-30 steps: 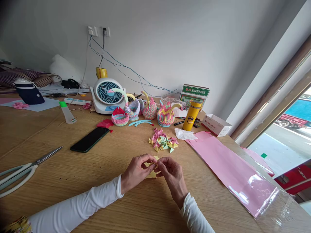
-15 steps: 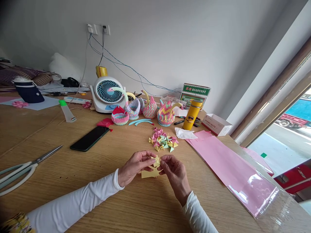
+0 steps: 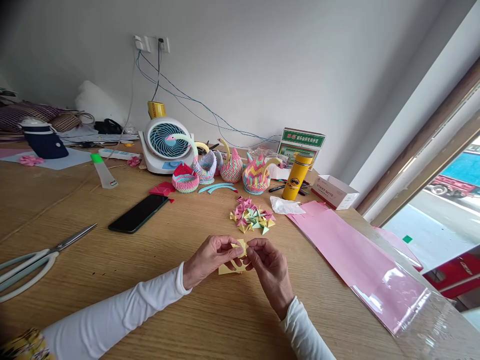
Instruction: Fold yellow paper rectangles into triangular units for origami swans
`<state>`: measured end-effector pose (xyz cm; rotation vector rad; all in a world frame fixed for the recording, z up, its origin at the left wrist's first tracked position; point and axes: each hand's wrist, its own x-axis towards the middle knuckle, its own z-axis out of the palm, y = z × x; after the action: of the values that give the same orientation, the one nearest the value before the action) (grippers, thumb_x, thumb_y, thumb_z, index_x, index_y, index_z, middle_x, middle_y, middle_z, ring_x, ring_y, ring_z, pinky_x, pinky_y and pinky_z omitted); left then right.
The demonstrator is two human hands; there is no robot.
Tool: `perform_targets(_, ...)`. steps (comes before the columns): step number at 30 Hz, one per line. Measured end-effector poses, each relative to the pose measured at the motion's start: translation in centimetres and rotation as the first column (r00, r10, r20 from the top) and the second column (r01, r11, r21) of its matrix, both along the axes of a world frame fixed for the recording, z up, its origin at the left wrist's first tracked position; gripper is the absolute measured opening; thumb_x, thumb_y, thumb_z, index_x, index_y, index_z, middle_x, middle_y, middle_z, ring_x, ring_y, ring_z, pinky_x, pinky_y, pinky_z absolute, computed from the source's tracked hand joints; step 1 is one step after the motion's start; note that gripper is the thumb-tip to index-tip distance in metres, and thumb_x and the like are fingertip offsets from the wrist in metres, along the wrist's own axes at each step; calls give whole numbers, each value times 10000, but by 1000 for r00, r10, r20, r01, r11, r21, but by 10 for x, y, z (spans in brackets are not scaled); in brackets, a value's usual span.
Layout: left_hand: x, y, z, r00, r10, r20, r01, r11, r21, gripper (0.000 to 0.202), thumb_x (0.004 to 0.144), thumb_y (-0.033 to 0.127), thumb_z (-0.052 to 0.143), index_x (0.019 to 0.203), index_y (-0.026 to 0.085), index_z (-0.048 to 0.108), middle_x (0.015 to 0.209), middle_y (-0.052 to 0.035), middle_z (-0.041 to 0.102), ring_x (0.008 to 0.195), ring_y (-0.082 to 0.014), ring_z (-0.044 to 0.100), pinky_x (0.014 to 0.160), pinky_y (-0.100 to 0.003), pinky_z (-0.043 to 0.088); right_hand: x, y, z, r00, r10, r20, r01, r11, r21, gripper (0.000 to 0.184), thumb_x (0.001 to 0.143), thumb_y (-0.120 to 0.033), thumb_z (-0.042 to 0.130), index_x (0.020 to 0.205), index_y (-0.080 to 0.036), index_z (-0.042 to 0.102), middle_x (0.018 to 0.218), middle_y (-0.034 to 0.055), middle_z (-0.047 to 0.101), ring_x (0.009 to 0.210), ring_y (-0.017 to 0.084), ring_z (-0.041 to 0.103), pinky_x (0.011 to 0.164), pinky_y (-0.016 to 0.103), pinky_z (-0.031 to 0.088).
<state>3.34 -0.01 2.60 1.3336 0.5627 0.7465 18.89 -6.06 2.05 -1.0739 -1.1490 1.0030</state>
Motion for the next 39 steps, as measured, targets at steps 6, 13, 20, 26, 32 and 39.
perform_targets(6,0,0,0,1000,-19,18,19,1000,-17,377,712,407,710,899,93,622,723,-44,659,608,-131,641,587,-258,537,3,0,-1,1000,9,11,-9,1000,14,253,777,-378,686,924,-184,616,701,8,628,622,141,601,563,267,508)
perform_targets(13,2,-2,0,999,44,-30,-43,997,57,376,711,419,701,897,106,607,649,-29,654,573,-151,658,557,-259,545,4,0,-4,993,9,114,-14,999,38,277,801,-384,655,996,-197,600,742,14,624,660,158,631,605,286,528)
perform_targets(20,1,-3,4,998,45,-44,-43,998,38,414,707,444,692,900,87,608,620,-38,656,552,-163,658,577,-286,554,2,-1,-3,987,3,162,-12,998,57,258,815,-390,634,983,-196,609,727,22,647,657,165,641,597,289,535)
perform_targets(26,-1,-2,4,997,-56,56,60,995,-83,358,725,400,699,851,80,600,848,-96,680,708,-159,679,676,-273,550,5,0,-2,988,-52,145,45,998,52,241,817,-402,627,924,-186,631,696,34,664,653,167,632,571,275,526)
perform_targets(32,1,-2,-1,998,19,56,-13,994,-108,375,694,378,739,856,108,536,742,-61,676,645,-176,685,608,-283,546,6,2,-8,945,-111,308,87,992,90,267,759,-373,696,937,-184,634,805,56,681,685,177,640,599,290,542)
perform_targets(39,1,-2,-3,996,44,71,-37,995,-94,327,711,356,724,843,83,600,823,-60,622,738,-178,668,595,-269,554,7,2,-9,937,-117,328,111,993,36,267,822,-411,609,931,-169,646,774,55,680,646,171,654,564,274,543)
